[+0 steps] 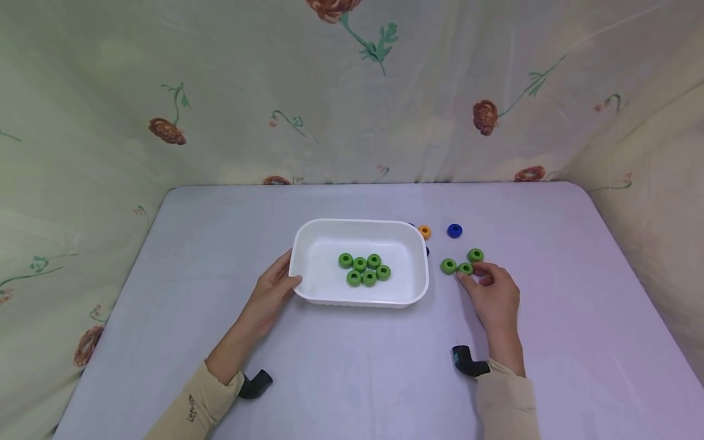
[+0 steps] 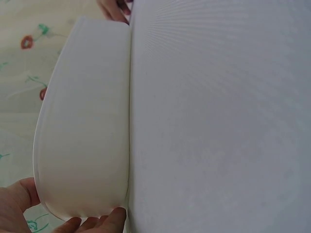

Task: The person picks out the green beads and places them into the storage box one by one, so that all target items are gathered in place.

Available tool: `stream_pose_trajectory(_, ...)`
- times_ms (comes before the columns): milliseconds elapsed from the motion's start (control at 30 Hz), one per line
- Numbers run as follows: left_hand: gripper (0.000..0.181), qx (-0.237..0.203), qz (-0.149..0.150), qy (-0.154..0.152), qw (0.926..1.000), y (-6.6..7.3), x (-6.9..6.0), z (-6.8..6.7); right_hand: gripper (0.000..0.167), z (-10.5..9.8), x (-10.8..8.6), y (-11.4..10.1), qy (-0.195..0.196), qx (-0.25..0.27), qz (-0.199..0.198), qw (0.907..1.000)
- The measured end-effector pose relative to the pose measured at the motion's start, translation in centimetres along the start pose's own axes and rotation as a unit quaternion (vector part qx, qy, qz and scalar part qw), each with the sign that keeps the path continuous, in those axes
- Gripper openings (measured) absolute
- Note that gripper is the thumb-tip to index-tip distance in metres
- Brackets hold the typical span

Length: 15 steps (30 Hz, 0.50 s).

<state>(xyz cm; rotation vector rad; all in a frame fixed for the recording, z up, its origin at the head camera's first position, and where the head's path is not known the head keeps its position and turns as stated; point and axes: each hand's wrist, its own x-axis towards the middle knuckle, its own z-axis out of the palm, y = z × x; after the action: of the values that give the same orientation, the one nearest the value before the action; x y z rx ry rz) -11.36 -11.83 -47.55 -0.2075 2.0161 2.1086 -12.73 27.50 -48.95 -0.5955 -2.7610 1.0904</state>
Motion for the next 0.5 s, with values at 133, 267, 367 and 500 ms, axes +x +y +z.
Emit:
stream_pose_trajectory(133, 0.068, -0.003, -0.001, 0.001, 1.0000, -0.09, 0.09, 0.03, 0.049, -0.23, -0.16, -0.10, -0.016, -0.005, 0.006, 0.9998)
stream_pose_trajectory(267, 0.067, -0.002, -0.001, 0.001, 1.0000, -0.13, 0.14, 0.05, 0.050, -0.22, -0.09, -0.26, -0.019, -0.007, 0.002, 0.9998)
stream_pose_trajectory(367, 0.067, 0.000, -0.001, 0.001, 1.0000, -0.14, 0.15, 0.05, 0.049, -0.23, -0.03, -0.41, -0.019, -0.007, 0.002, 0.9998)
stream_pose_trajectory(500, 0.067, 0.000, -0.001, 0.002, 1.0000, -0.17, 0.17, 0.07, 0.049, -0.28, 0.04, -0.51, -0.018, -0.008, 0.004, 0.9998)
